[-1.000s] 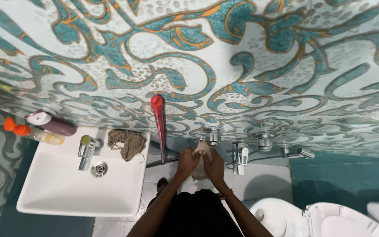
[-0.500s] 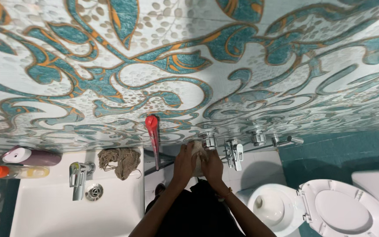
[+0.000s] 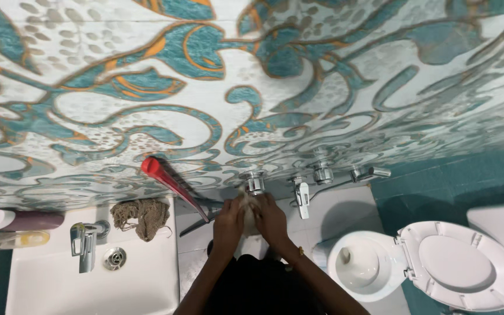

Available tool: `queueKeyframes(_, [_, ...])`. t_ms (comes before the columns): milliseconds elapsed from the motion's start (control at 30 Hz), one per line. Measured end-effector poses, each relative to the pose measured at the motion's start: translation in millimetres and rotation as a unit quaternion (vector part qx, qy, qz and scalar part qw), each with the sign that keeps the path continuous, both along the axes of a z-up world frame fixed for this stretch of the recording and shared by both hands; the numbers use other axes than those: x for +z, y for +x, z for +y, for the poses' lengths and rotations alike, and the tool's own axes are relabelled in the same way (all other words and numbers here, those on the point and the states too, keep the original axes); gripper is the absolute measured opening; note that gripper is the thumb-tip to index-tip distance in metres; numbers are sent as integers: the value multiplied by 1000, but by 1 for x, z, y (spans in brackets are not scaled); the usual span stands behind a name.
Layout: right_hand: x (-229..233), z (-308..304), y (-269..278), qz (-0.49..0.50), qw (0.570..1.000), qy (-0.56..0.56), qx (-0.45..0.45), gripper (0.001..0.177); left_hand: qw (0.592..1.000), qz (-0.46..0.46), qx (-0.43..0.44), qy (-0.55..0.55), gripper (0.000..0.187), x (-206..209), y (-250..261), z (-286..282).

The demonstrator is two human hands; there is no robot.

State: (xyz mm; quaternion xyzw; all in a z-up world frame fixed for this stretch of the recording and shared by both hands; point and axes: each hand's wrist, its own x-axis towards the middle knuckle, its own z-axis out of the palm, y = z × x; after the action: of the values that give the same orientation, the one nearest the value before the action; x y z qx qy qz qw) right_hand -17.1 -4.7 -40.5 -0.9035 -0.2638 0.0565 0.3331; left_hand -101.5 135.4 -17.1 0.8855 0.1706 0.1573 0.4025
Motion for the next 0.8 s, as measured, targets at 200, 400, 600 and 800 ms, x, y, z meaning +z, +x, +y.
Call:
queueKeyframes(200, [-22, 4, 4, -74, 991, 24, 113, 60, 993, 0, 20, -113, 25, -31, -8, -14])
queueKeyframes(400, [12, -46, -17, 16, 982, 73, 173, 48, 985, 100, 11, -139, 29, -38, -44, -43])
queueKeyframes(600, [7, -48, -1, 105, 985, 123, 54, 36, 993, -9, 79, -88, 38, 19, -32, -49])
queueKeyframes(800, [12, -12, 21, 27, 978, 206, 36, 48, 989, -61, 122, -56, 47, 28, 7, -31])
